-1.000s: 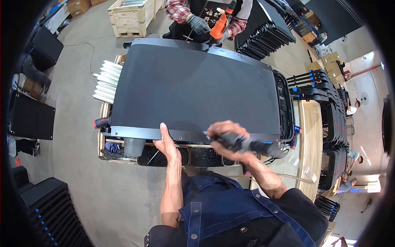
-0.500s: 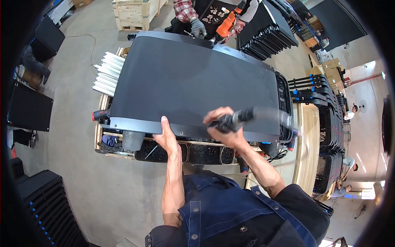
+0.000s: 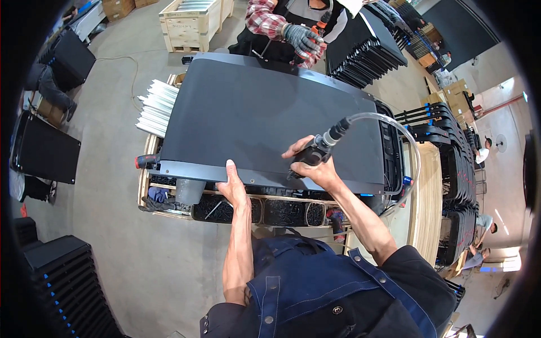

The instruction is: Assembling the console and motor cover components of a treadmill unit on a production line.

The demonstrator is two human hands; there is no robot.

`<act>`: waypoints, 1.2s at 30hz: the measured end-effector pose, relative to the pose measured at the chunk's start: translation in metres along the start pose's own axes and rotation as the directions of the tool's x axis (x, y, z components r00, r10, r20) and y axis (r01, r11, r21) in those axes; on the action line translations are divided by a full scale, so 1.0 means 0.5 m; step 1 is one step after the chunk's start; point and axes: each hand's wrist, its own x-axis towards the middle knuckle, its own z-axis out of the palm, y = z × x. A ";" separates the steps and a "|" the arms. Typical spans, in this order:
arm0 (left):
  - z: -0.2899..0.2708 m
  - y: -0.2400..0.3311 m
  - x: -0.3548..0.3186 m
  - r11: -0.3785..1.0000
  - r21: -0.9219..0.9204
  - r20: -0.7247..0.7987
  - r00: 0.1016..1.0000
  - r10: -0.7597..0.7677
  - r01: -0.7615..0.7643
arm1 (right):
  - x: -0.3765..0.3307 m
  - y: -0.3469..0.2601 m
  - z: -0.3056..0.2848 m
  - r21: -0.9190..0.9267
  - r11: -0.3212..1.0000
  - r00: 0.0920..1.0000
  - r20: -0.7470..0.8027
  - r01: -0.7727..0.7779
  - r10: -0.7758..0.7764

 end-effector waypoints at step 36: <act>-0.415 -0.133 0.173 -0.246 0.732 0.586 0.772 -0.247 -0.635 | -0.178 0.580 0.207 -0.907 0.413 0.789 0.198 -0.078 0.582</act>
